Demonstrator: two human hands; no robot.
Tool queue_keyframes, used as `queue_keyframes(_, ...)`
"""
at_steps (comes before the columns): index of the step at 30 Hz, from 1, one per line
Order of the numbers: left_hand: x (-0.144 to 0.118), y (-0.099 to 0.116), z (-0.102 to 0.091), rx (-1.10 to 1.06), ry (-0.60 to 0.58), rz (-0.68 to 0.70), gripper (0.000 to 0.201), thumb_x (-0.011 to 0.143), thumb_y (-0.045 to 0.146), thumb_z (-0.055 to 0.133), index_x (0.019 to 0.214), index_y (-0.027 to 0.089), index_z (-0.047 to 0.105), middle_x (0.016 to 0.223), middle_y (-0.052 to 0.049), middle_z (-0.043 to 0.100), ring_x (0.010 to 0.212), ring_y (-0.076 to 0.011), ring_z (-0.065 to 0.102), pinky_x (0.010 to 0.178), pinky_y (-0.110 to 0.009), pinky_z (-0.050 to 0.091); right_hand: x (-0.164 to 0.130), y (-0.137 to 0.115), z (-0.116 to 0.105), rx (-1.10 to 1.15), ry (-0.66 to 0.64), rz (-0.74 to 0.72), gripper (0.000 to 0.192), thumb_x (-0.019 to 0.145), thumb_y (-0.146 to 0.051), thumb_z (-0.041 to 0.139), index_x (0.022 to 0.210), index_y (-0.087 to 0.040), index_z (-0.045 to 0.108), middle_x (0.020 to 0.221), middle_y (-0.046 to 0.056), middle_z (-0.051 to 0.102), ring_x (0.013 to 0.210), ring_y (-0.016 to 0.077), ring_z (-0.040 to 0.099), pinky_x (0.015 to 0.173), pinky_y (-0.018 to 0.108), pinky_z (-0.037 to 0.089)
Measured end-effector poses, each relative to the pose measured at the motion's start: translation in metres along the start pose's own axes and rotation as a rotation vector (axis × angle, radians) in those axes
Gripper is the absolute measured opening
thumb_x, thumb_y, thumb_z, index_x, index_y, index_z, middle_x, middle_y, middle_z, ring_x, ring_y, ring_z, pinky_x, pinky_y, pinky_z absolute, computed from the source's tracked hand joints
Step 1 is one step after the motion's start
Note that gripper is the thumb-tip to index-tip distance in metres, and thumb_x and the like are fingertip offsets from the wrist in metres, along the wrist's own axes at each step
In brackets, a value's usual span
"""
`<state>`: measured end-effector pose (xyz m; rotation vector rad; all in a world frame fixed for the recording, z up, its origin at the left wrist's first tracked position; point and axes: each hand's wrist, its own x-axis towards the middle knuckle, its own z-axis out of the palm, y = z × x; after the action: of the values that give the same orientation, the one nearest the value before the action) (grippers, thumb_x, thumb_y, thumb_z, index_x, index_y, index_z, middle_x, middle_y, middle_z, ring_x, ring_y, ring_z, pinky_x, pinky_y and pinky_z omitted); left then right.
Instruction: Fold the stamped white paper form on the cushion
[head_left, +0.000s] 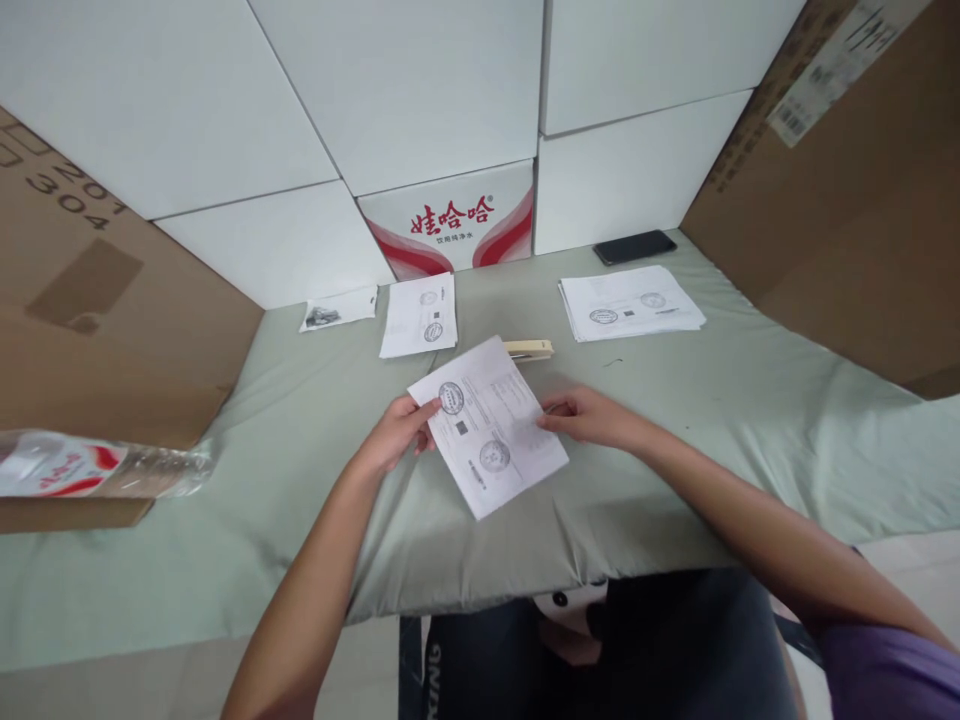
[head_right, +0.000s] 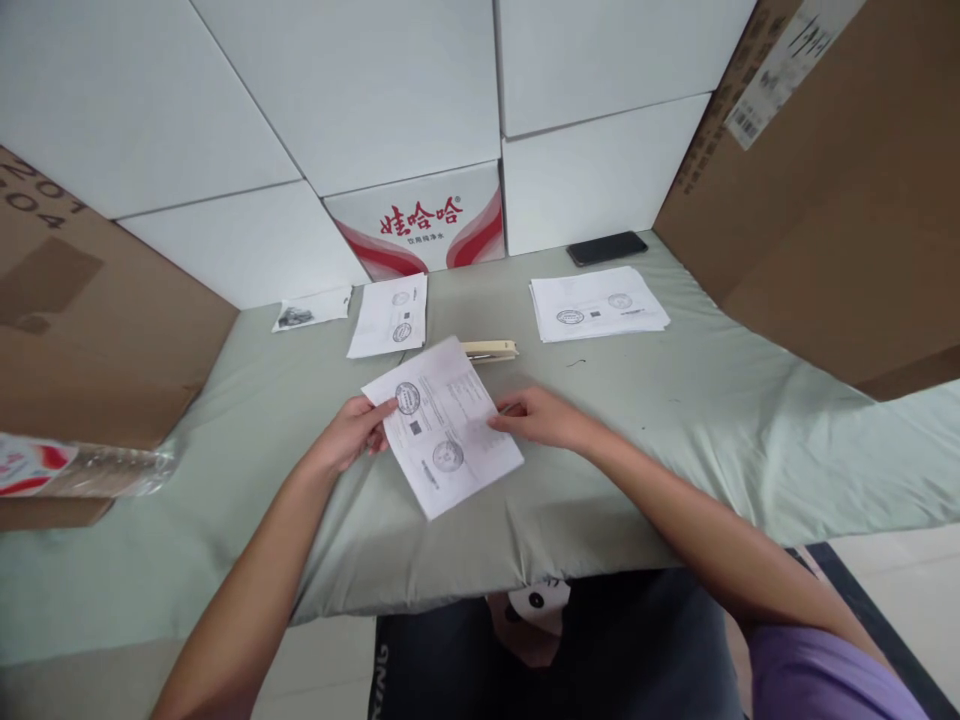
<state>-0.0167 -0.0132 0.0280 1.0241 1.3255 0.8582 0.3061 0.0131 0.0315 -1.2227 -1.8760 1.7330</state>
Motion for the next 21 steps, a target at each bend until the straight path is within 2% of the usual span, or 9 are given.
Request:
queue_keyframes(2,0.000,0.001,0.001,-0.083,0.117,0.116,0.047,0.069,0.058,0.083,0.076,0.016,0.064,0.051,-0.002,0.063,0.036,-0.0128,0.055,0.029,-0.020,0.031,-0.003,-0.003,-0.005,0.057,0.017,-0.048,0.040,0.084,-0.050,0.071,0.103,-0.016,0.078,0.063,0.000,0.064,0.049,0.0070,0.038,0.046,0.023,0.026)
queue_keyframes(5,-0.001,0.002,0.004,-0.190,0.221,0.252,0.053,0.068,0.056,0.085,0.093,0.015,0.064,0.072,-0.006,0.074,0.048,-0.0178,0.068,0.033,-0.021,0.042,-0.003,-0.003,-0.009,0.231,0.088,-0.146,0.038,0.083,-0.051,0.073,0.100,-0.017,0.079,0.081,0.007,0.075,0.057,0.0095,0.048,0.052,0.025,0.034)
queue_keyframes(7,-0.002,0.001,0.009,-0.205,0.178,0.262,0.057,0.069,0.053,0.086,0.103,0.013,0.064,0.090,-0.011,0.077,0.061,-0.0235,0.075,0.039,-0.024,0.050,0.000,0.000,-0.006,0.309,0.153,-0.215,0.040,0.082,-0.050,0.075,0.107,-0.020,0.078,0.094,0.009,0.078,0.068,0.0133,0.059,0.059,0.027,0.042)
queue_keyframes(9,-0.003,-0.002,0.015,-0.195,0.099,0.237,0.058,0.071,0.052,0.086,0.107,0.011,0.064,0.097,-0.015,0.078,0.071,-0.0286,0.078,0.045,-0.027,0.056,0.005,0.003,0.000,0.348,0.236,-0.274,0.043,0.081,-0.050,0.077,0.114,-0.022,0.076,0.103,0.009,0.078,0.085,0.0180,0.067,0.071,0.030,0.050)
queue_keyframes(11,-0.003,-0.008,0.022,-0.186,0.032,0.220,0.060,0.073,0.053,0.084,0.110,0.010,0.064,0.099,-0.018,0.078,0.077,-0.0317,0.079,0.051,-0.031,0.060,0.009,0.006,0.004,0.381,0.294,-0.315,0.049,0.081,-0.049,0.078,0.123,-0.024,0.072,0.116,0.009,0.076,0.102,0.0220,0.069,0.086,0.035,0.053)
queue_keyframes(13,-0.003,-0.013,0.026,-0.174,-0.029,0.214,0.061,0.074,0.055,0.083,0.110,0.010,0.065,0.100,-0.019,0.078,0.082,-0.0335,0.079,0.057,-0.034,0.062,0.012,0.009,0.005,0.412,0.304,-0.334,0.054,0.082,-0.049,0.078,0.130,-0.026,0.068,0.126,0.009,0.072,0.113,0.0241,0.067,0.093,0.038,0.053)
queue_keyframes(15,-0.001,-0.017,0.027,-0.147,-0.082,0.209,0.059,0.075,0.056,0.081,0.108,0.010,0.067,0.100,-0.020,0.078,0.084,-0.0344,0.078,0.061,-0.038,0.064,0.015,0.013,0.003,0.428,0.284,-0.335,0.053,0.083,-0.051,0.077,0.128,-0.026,0.070,0.124,0.010,0.073,0.112,0.0249,0.069,0.093,0.039,0.055)
queue_keyframes(17,0.001,-0.018,0.022,-0.091,-0.078,0.226,0.056,0.074,0.057,0.082,0.104,0.011,0.070,0.102,-0.019,0.078,0.086,-0.0339,0.078,0.066,-0.042,0.064,0.015,0.016,-0.001,0.413,0.310,-0.359,0.047,0.082,-0.055,0.076,0.118,-0.023,0.075,0.115,0.010,0.076,0.106,0.0251,0.071,0.093,0.041,0.056)
queue_keyframes(21,0.003,-0.015,0.007,0.051,0.063,0.364,0.058,0.060,0.057,0.091,0.094,0.013,0.074,0.101,-0.016,0.080,0.095,-0.0319,0.076,0.087,-0.046,0.062,0.007,0.011,-0.012,0.216,0.507,-0.450,0.041,0.084,-0.056,0.074,0.106,-0.022,0.079,0.106,0.008,0.078,0.103,0.0259,0.072,0.097,0.043,0.055)
